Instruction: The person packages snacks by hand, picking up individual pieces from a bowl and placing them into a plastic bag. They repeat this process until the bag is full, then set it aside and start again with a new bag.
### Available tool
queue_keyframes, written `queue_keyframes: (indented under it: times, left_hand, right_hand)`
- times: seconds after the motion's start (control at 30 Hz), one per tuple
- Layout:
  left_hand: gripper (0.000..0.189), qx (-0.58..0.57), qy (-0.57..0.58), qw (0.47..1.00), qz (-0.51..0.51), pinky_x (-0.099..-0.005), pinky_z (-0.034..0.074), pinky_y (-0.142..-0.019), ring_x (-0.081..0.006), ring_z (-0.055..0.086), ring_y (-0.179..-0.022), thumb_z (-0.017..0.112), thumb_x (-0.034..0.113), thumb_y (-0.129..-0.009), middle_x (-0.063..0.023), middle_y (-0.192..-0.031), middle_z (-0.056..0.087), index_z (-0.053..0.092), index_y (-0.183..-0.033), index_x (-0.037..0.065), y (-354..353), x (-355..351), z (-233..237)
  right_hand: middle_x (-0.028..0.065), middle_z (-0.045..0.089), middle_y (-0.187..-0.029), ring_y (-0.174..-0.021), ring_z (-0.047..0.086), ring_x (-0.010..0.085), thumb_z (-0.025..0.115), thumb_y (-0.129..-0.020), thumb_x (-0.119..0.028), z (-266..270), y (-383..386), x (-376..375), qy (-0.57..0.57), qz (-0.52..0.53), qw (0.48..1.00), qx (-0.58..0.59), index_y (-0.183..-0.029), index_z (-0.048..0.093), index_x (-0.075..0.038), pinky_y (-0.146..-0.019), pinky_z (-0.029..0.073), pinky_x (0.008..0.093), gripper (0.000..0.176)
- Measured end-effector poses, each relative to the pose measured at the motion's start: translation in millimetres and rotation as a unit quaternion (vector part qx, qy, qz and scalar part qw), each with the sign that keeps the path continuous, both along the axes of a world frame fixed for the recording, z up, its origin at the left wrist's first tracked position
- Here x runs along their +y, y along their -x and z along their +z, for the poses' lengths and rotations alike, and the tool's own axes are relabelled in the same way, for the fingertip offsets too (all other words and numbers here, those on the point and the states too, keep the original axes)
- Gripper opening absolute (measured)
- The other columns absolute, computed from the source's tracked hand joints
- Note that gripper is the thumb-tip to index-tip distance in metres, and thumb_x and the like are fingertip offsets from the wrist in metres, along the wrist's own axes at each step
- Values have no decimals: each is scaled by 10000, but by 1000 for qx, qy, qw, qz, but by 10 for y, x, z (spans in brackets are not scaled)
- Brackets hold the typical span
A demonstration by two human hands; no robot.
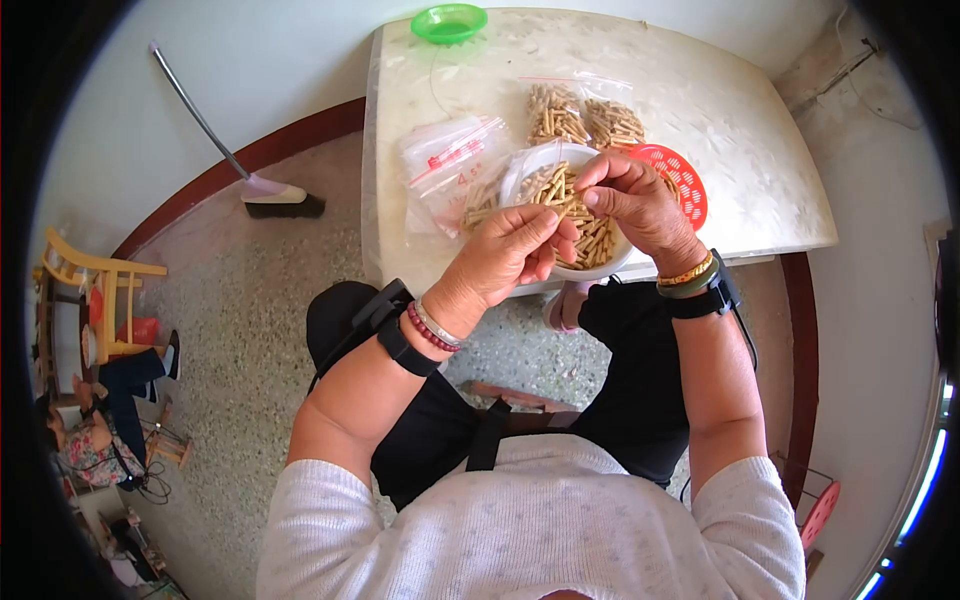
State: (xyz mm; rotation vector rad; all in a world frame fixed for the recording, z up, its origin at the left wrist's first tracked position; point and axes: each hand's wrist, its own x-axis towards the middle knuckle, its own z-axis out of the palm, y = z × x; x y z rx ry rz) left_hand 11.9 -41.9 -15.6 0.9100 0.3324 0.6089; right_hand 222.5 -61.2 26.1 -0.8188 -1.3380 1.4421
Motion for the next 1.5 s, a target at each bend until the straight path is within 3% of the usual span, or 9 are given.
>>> queue_keyframes:
  times: [0.17,0.33,0.47,0.53,0.8,0.9,1.07,1.17,1.5]
  left_hand:
    - [198,13,1,1000,4,-147,358,-435,-30,509,-528,600,248,-942,-24,-761,655,656,-951,58,20,-21,16]
    - [186,18,12,999,43,-145,341,-429,-38,490,-516,626,232,-926,-31,-733,633,650,-922,48,41,-36,66]
    - [157,44,-13,997,57,-139,333,-422,-30,485,-506,642,211,-914,-22,-718,627,642,-906,53,58,-43,92]
    - [145,51,-21,997,59,-137,334,-421,-27,485,-503,646,202,-911,-16,-712,623,638,-895,57,57,-54,98]
    - [118,73,-29,994,80,-135,340,-420,-20,490,-502,663,175,-895,-3,-700,616,622,-862,69,60,-80,100]
    - [178,87,-74,989,97,-138,347,-420,-25,494,-500,637,236,-918,-14,-703,619,632,-893,60,62,-89,93]
    - [339,0,63,997,50,-149,363,-421,-41,504,-500,533,352,-972,-38,-732,632,645,-959,32,82,-91,111]
    - [303,31,2,997,68,-152,361,-420,-42,502,-498,534,313,-976,-32,-734,630,644,-944,33,88,-91,115]
    - [256,38,-12,996,76,-143,348,-419,-34,490,-492,558,282,-966,-16,-712,615,638,-912,45,94,-80,101]
  right_hand:
    - [-18,626,-894,-822,561,61,658,-887,-102,42,58,-16,19,14,1000,-1,-1014,642,-29,-776,461,220,148]
    - [-48,590,-858,-719,466,43,651,-895,-156,47,68,-8,48,-4,999,-2,-1044,632,-24,-682,411,202,200]
    - [-6,567,-818,-708,474,83,661,-886,-178,-10,63,0,54,-6,998,-18,-1053,612,-17,-667,407,223,237]
    - [-46,592,-859,-737,471,43,660,-890,-152,-20,70,0,51,5,999,-6,-1021,641,-28,-690,415,204,181]
    - [-48,596,-853,-747,484,42,666,-887,-156,14,125,-3,60,9,998,1,-1004,648,-40,-698,423,204,166]
    - [-49,594,-846,-744,481,43,651,-893,-137,11,125,3,55,4,999,-3,-1003,650,-38,-699,423,203,148]
    - [-51,581,-831,-739,472,46,628,-897,-101,-1,105,21,45,3,999,-9,-1011,651,-31,-700,417,203,136]
    - [-54,571,-829,-740,463,44,623,-898,-91,28,121,9,42,-3,999,-34,-1018,651,-28,-702,411,204,139]
    - [9,649,-942,-886,594,90,645,-889,-75,76,146,6,32,17,999,-9,-1048,636,-9,-830,477,246,173]
